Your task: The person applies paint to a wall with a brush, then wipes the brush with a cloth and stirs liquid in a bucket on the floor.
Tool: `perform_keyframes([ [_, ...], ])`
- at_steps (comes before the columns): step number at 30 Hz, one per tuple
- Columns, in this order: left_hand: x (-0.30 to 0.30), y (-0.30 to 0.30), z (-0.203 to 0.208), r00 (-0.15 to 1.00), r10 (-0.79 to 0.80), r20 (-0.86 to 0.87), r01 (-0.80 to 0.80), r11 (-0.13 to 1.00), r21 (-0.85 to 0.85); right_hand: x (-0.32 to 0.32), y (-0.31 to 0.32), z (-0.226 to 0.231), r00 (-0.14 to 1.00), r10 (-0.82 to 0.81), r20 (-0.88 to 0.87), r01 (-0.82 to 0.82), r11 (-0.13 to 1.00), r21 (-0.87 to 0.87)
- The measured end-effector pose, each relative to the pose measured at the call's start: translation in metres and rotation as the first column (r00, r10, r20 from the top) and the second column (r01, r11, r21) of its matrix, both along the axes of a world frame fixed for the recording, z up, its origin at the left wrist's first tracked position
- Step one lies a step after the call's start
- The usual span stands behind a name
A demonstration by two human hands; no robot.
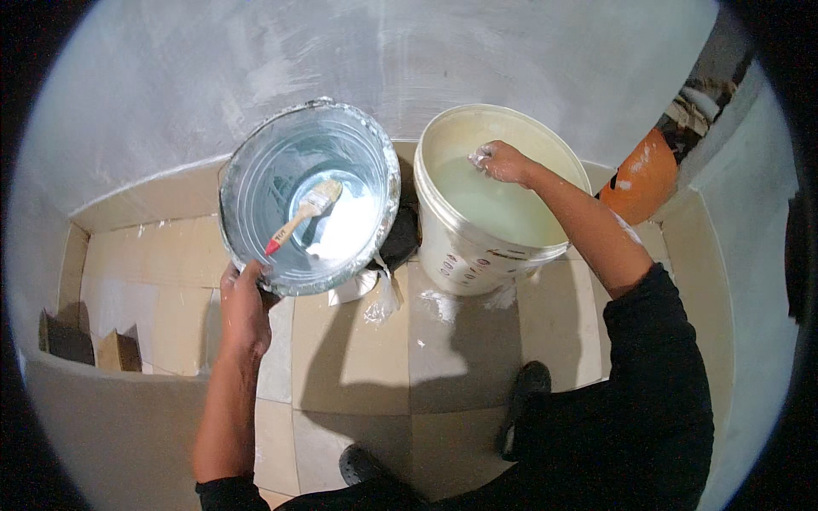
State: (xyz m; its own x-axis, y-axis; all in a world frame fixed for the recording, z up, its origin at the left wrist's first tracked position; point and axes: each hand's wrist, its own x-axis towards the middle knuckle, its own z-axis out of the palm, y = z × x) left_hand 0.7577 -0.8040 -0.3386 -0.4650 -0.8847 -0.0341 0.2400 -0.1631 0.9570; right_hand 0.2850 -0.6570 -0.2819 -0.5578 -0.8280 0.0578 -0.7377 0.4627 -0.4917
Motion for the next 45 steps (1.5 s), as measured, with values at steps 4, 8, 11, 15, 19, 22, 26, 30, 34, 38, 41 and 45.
perform_keyframes([
  [4,0.008,-0.004,0.004,1.000,-0.004,0.014,0.004,1.000,0.027,-0.038,-0.042,-0.029,0.855,0.255,-0.451,-0.114,0.942,0.317],
  [8,0.000,-0.013,0.001,0.996,-0.051,0.066,0.051,0.999,0.010,-0.058,-0.061,-0.075,0.994,0.087,0.067,-0.108,0.682,0.724],
  [11,0.020,-0.016,0.007,0.994,-0.025,0.102,0.024,1.000,0.008,0.056,-0.087,-0.022,0.907,0.059,0.417,-0.308,0.769,0.561],
  [15,0.007,-0.008,0.026,0.990,-0.052,0.135,0.050,0.999,0.016,0.101,-0.079,0.059,0.726,-0.042,0.687,-0.183,0.950,0.252],
  [19,0.006,-0.001,0.039,0.989,0.002,0.150,-0.009,0.999,0.048,0.131,-0.083,0.116,0.672,0.007,0.741,-0.106,0.991,0.087],
  [22,0.008,-0.003,0.037,0.987,-0.002,0.161,-0.013,0.996,0.090,0.168,-0.084,0.132,0.659,0.110,0.744,-0.195,0.980,0.028],
  [26,0.008,0.001,0.046,0.985,-0.004,0.173,-0.010,0.997,0.080,0.209,-0.093,0.130,0.621,0.186,0.762,-0.312,0.950,0.023],
  [30,0.006,0.002,0.046,0.985,-0.008,0.175,-0.002,0.998,0.057,0.230,-0.104,0.124,0.642,0.342,0.686,-0.463,0.886,-0.008],
  [34,0.007,0.002,0.034,0.985,0.054,0.163,-0.043,0.997,-0.069,0.240,-0.110,0.116,0.709,0.493,0.504,-0.521,0.848,-0.097],
  [38,0.004,0.007,0.034,0.984,0.171,0.050,-0.153,0.956,-0.250,0.242,-0.111,0.107,0.786,0.580,0.216,-0.560,0.815,-0.151],
  [41,0.014,0.001,0.043,0.966,0.257,0.021,-0.225,0.878,-0.423,0.258,-0.108,0.114,0.809,0.575,0.123,-0.571,0.818,-0.066],
  [45,0.027,-0.005,0.088,0.962,0.254,-0.101,-0.271,0.838,-0.473,0.283,-0.104,0.131,0.717,0.663,-0.215,-0.691,0.717,-0.090],
])
